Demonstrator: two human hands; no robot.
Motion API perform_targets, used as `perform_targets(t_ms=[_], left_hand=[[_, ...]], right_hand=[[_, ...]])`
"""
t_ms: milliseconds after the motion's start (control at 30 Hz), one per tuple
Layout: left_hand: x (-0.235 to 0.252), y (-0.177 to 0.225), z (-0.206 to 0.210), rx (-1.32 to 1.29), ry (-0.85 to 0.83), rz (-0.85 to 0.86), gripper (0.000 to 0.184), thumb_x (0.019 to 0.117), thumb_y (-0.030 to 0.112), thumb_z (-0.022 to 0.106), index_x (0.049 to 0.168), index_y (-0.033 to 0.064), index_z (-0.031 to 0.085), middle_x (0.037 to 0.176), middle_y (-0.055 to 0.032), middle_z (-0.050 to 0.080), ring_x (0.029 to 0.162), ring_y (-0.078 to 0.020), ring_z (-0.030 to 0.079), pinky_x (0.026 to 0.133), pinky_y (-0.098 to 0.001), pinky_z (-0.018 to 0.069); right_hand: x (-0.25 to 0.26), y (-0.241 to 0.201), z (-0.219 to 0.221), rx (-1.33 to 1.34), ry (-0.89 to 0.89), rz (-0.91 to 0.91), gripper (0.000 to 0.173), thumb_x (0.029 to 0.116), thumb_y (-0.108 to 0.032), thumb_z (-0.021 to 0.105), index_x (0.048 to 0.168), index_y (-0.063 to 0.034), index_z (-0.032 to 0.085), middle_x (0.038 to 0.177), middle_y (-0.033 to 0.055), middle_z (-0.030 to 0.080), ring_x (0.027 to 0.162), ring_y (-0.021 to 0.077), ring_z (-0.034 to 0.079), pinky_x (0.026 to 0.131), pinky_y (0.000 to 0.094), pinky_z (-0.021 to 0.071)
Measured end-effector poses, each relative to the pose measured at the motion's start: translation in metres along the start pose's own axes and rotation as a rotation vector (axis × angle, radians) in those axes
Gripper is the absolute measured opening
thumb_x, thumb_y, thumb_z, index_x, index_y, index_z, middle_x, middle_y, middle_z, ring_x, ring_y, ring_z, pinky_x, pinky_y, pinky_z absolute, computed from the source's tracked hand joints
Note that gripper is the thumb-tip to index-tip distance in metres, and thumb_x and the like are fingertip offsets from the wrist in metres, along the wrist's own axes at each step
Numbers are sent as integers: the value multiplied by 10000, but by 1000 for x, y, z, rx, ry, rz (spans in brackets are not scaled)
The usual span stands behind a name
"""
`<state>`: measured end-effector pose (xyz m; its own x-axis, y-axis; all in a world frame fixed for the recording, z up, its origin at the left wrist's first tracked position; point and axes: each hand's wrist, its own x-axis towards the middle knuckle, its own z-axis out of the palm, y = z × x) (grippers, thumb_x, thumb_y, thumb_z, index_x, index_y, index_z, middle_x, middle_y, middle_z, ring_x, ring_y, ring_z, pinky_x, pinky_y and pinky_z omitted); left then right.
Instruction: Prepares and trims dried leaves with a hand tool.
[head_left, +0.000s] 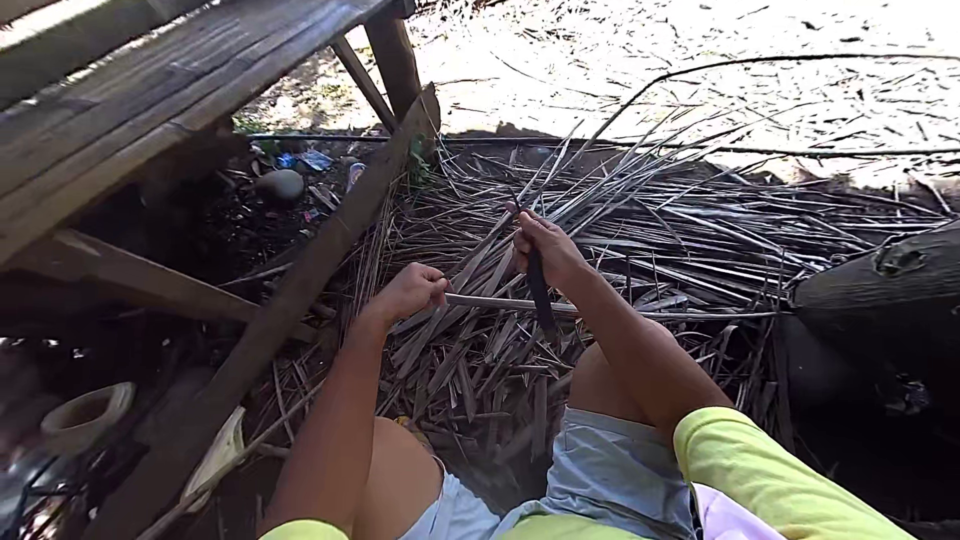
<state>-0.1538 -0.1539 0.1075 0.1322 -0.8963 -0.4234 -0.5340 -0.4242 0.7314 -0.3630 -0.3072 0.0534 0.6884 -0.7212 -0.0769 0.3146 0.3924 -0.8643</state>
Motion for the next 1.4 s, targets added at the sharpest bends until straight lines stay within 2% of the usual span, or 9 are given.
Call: perform_targets(t_ms=[67,133,233,300,367,567,833,1100,1400], left_hand=[[2,-3,7,-60,4,63,284,1111,133,462,1177,-34,682,833,-73,690,732,-104,643,764,-284,553],[6,1,19,-111,64,120,321,1111,198,489,1299,-12,642,817,-71,660,638,-104,590,627,-263,519],[21,6,36,-207,199,183,266,1088,197,545,1154,-8,700,689,-34,607,494,-61,460,464,-212,377],[30,6,38,-230,286,191,253,1079,187,565,1104,-16,713,667,-32,607,473,-60,462,449,-218,384],[34,5,36,-199,377,172,268,1084,198,557,1131,0,730,682,-37,624,489,-79,482,472,-249,412],[35,6,40,-20,521,146,281,1087,187,533,1158,42,762,753,-80,680,678,-188,620,737,-412,527],[30,11,47,117,513,111,257,1043,124,532,918,-1,718,789,-140,660,755,-276,643,742,-504,514],[16,19,41,172,418,41,272,1059,173,552,983,20,764,963,-163,736,948,-310,696,873,-556,519],[-12,35,31,342,354,-55,265,1059,192,548,1005,52,767,941,-159,727,935,-328,693,837,-575,521]], right_hand=[[1,-1,0,4,-8,10,411,1135,-274,323,1488,-121,469,607,-33,469,443,85,492,434,243,490],[0,-1,4,-28,-39,30,413,1136,-265,309,1468,-104,493,608,-35,472,448,78,483,437,231,477],[-3,4,15,-119,-71,37,401,1126,-238,361,1473,-82,488,621,-36,479,461,77,489,441,229,473],[-6,7,20,-202,-84,40,395,1121,-225,388,1481,-74,452,637,-34,482,466,80,496,438,231,476],[-11,9,24,-272,-116,58,448,1114,-201,414,1545,-77,400,649,-21,492,470,87,495,439,234,473],[-19,23,33,-418,-266,98,541,1086,-128,476,1608,-118,334,633,5,512,452,81,465,443,237,445],[-19,29,35,-444,-201,89,526,1076,-127,514,1582,-85,380,601,-5,503,439,63,446,431,218,413],[-8,42,30,-391,-113,85,508,1067,-124,543,1550,-36,410,647,-5,545,444,46,449,417,198,404],[1,34,26,-208,15,204,484,1080,-184,535,1547,-109,435,694,3,542,466,81,489,426,227,454]])
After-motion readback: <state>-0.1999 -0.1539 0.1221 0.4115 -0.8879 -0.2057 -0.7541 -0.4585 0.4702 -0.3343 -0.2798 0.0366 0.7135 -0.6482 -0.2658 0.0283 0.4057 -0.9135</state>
